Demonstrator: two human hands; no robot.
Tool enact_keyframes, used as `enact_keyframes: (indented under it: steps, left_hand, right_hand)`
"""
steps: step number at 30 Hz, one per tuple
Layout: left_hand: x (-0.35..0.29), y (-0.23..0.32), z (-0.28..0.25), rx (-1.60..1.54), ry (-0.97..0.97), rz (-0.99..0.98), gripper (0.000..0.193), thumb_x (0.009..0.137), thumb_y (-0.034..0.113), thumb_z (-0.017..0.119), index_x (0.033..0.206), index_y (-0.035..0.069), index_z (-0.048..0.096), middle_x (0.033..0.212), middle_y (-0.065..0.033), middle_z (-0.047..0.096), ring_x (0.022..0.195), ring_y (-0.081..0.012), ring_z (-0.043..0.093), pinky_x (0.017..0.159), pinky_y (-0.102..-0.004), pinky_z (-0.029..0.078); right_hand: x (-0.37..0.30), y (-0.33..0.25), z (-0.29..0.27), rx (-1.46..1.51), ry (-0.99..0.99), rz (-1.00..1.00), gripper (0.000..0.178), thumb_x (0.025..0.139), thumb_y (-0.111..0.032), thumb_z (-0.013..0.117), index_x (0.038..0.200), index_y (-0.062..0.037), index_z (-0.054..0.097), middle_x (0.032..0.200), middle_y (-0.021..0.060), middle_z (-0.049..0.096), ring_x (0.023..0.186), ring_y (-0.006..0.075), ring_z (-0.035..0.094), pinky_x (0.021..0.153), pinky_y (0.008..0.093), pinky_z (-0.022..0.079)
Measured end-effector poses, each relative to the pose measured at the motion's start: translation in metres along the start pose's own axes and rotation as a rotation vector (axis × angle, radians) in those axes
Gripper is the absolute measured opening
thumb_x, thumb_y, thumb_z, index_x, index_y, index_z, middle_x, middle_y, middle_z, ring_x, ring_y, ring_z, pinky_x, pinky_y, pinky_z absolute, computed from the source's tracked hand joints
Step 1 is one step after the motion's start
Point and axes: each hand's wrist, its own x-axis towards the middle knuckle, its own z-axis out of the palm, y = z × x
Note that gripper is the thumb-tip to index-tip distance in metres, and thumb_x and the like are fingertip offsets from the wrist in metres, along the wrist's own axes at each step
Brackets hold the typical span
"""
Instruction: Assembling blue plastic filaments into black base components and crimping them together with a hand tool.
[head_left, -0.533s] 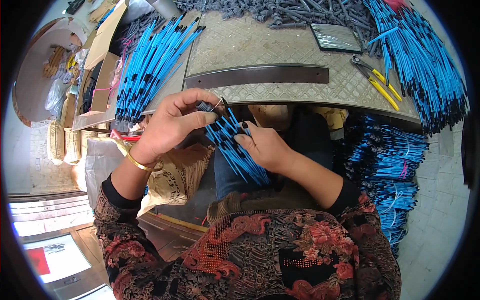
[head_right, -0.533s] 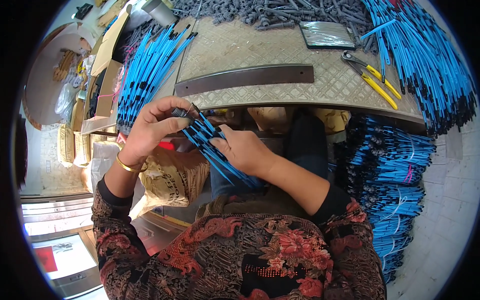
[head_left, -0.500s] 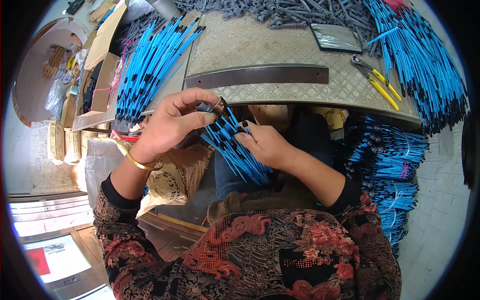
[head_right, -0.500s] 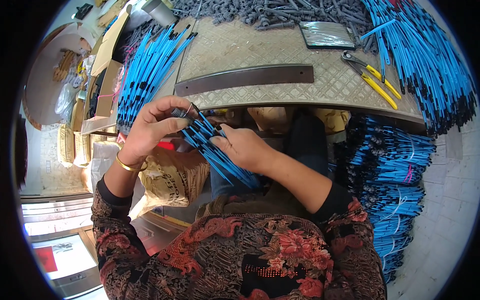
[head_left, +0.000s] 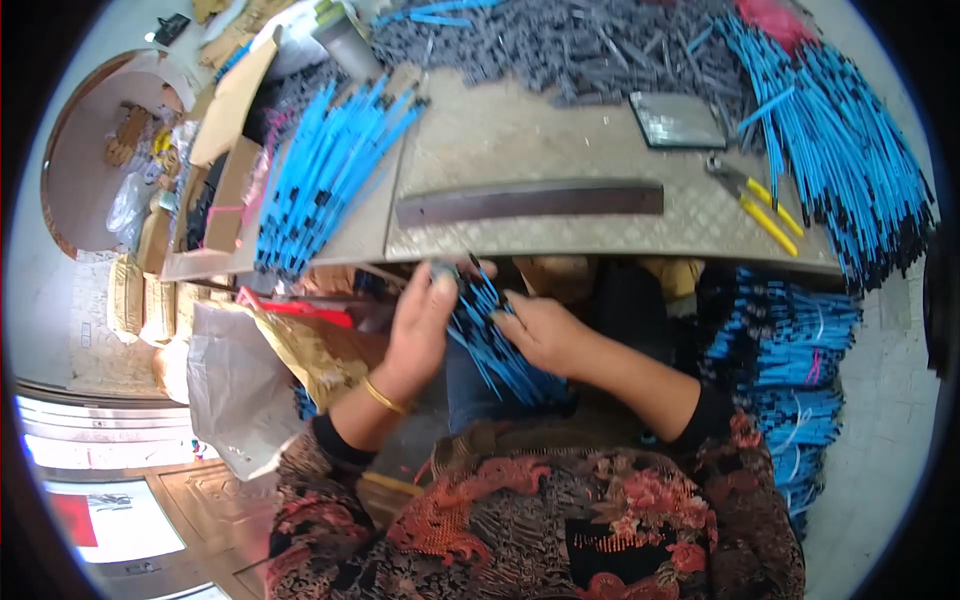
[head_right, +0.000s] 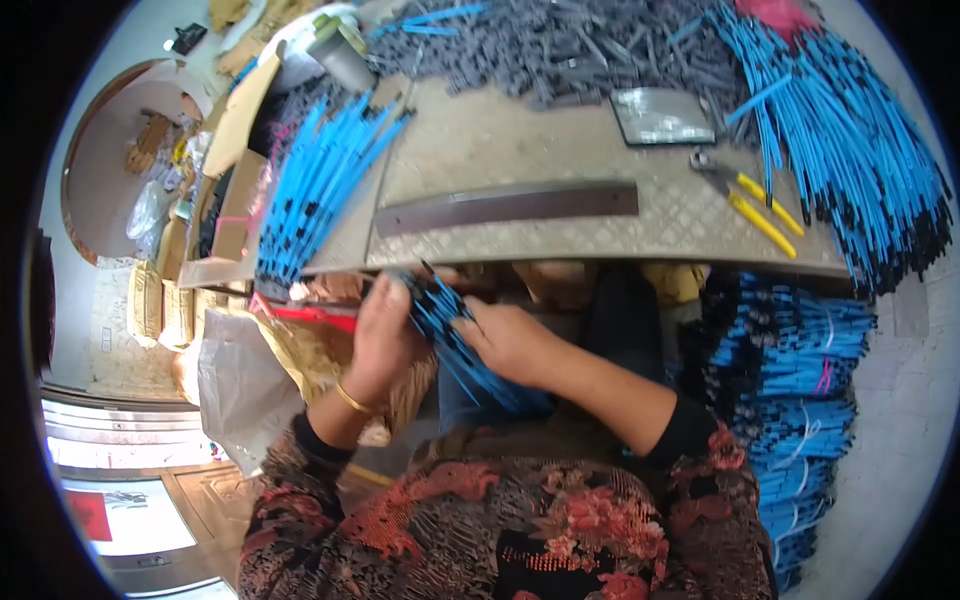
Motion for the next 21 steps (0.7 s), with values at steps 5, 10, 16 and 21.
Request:
enact_keyframes:
  steps: [5, 10, 16, 21]
  left_hand:
    - [-0.004, 0.007, 0.013, 0.291, -0.001, 0.08, 0.024, 0.095, 0.021, 0.043, 0.107, 0.0, 0.043, 0.104, -0.014, 0.058, 0.093, -0.0196, 0.058, 0.084, -0.0325, 0.047]
    - [-0.009, 0.014, 0.012, 0.547, -0.071, 0.099, 0.018, 0.094, 0.013, 0.042, 0.107, 0.0, 0.043, 0.099, -0.0122, 0.059, 0.092, -0.0171, 0.057, 0.082, -0.0301, 0.046]
    - [-0.002, 0.021, 0.02, 0.378, 0.044, 0.15, 0.018, 0.091, 0.013, 0.05, 0.101, -0.002, 0.047, 0.089, -0.0116, 0.064, 0.081, -0.0177, 0.06, 0.074, -0.0299, 0.047]
    - [0.002, 0.016, 0.015, 0.399, -0.031, 0.221, 0.018, 0.091, 0.012, 0.051, 0.101, -0.002, 0.047, 0.091, -0.0122, 0.064, 0.083, -0.0172, 0.06, 0.075, -0.0292, 0.047]
  right_hand:
    - [-0.013, -0.003, 0.003, -0.055, 0.057, 0.022, 0.028, 0.092, -0.027, 0.045, 0.095, -0.0001, 0.048, 0.078, 0.0275, 0.058, 0.077, 0.0467, 0.055, 0.065, 0.0512, 0.042]
    - [-0.02, -0.015, 0.005, -0.131, 0.059, 0.076, 0.025, 0.091, -0.024, 0.046, 0.098, 0.0005, 0.047, 0.075, 0.0276, 0.057, 0.075, 0.0453, 0.056, 0.062, 0.0498, 0.043]
    - [-0.022, -0.014, 0.018, -0.133, 0.184, 0.059, 0.038, 0.088, -0.013, 0.051, 0.122, 0.0013, 0.04, 0.076, 0.0255, 0.057, 0.069, 0.0418, 0.058, 0.058, 0.0466, 0.044]
    - [-0.023, -0.004, 0.023, -0.238, 0.309, -0.223, 0.06, 0.083, -0.005, 0.054, 0.137, 0.0007, 0.027, 0.082, 0.0207, 0.06, 0.066, 0.0368, 0.06, 0.057, 0.0428, 0.047]
